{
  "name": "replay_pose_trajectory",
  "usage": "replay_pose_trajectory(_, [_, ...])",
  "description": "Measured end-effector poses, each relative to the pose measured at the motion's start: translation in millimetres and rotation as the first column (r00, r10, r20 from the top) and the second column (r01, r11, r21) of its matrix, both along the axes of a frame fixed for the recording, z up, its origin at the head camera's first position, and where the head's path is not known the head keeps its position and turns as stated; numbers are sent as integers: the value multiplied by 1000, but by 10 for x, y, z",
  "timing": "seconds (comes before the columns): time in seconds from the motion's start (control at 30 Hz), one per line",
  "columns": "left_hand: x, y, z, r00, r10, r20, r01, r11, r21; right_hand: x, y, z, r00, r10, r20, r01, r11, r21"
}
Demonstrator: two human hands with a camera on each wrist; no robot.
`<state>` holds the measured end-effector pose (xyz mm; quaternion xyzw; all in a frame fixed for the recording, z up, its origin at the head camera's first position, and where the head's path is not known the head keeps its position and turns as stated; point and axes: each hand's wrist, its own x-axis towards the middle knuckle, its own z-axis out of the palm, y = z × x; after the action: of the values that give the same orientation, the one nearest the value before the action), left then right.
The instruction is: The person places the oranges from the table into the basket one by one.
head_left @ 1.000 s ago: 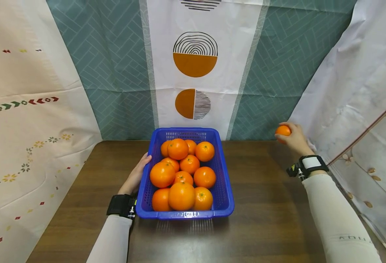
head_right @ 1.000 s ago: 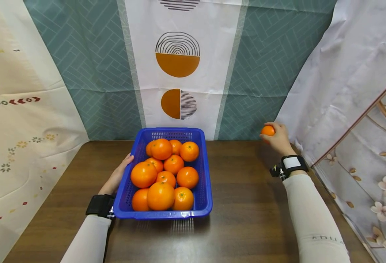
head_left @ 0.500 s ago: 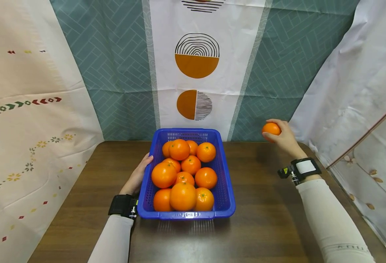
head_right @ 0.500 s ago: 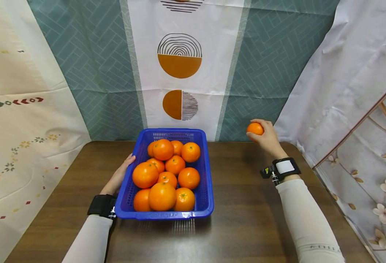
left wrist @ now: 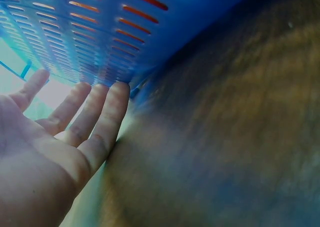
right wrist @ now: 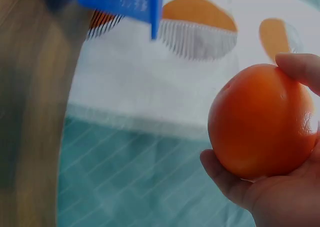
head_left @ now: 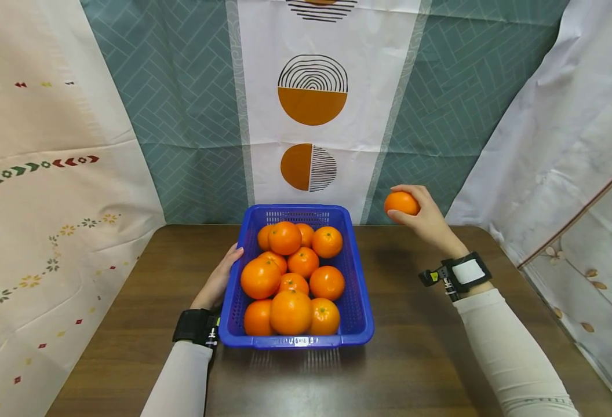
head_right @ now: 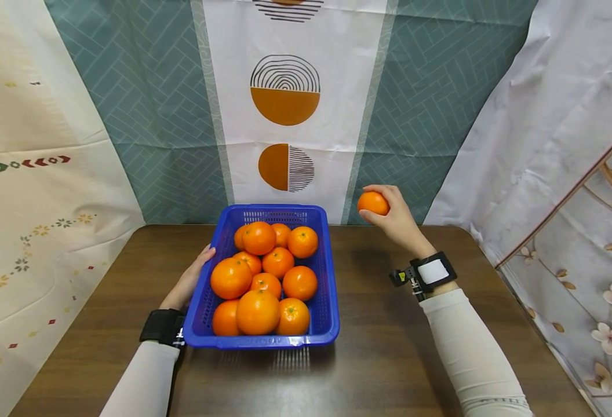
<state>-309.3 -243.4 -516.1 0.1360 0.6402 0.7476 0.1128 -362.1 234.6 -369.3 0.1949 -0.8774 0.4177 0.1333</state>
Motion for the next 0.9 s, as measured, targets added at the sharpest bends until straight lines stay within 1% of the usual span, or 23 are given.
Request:
replay_pose_trajectory(0.3, [-8,-4,-15,1000,-10,5,10,1000,8,145,-394,138,994,107,-39,-108,994,-23])
replay_pose_trajectory(0.5, [-9,-15,-22,1000,-2,13,2,1000,4,197,-652,232,981,183,-57,-185,982,-30])
replay_pose_trajectory(0.7, [-11,-14,-32,1000,1,16,-1,1000,7,238,-931,258,956,293,-34,-293,956,-9])
replay_pose_trajectory(0.9, [-10,-13,-16,1000,-4,4,4,1000,8,305,-1215,220,922,388,12,-388,922,-4])
